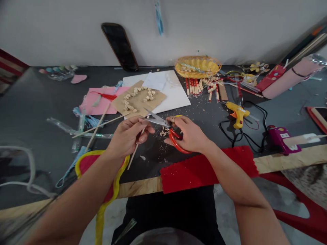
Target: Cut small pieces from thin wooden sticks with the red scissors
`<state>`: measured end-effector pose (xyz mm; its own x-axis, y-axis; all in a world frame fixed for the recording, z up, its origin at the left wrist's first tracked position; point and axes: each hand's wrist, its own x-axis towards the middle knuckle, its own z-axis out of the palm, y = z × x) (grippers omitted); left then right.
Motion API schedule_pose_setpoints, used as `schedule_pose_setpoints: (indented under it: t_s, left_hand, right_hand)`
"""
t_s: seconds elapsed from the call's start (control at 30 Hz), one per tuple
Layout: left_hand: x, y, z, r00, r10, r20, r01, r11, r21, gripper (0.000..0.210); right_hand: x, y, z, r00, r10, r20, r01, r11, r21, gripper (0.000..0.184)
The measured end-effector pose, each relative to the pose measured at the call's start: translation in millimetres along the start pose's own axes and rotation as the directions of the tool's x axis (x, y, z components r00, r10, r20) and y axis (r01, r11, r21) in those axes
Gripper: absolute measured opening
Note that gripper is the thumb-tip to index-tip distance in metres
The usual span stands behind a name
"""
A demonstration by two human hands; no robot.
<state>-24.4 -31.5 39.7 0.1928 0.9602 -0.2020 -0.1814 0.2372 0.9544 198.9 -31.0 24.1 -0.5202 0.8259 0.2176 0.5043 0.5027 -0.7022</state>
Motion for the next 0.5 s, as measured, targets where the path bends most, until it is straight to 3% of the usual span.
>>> schedule_pose_setpoints:
  t_s: [0.13, 0.5]
  left_hand:
    - [-2.9, 0.6, -1.8, 0.997, 0.078, -0.013, -0.077, 0.996, 0.049, 0.02]
    - [-4.5, -10.6, -3.8, 0.979, 0.17, 0.112, -0.174, 0.984, 0.025, 0.017]
  right_hand:
    - [0.0, -1.7, 7.2, 0.997, -0.053, 0.048, 0.053, 0.999, -0.005, 0.059]
    - [-2.1, -4.8, 7.8, 0.994, -0.108, 0.011, 0.109, 0.994, -0.023, 0.068]
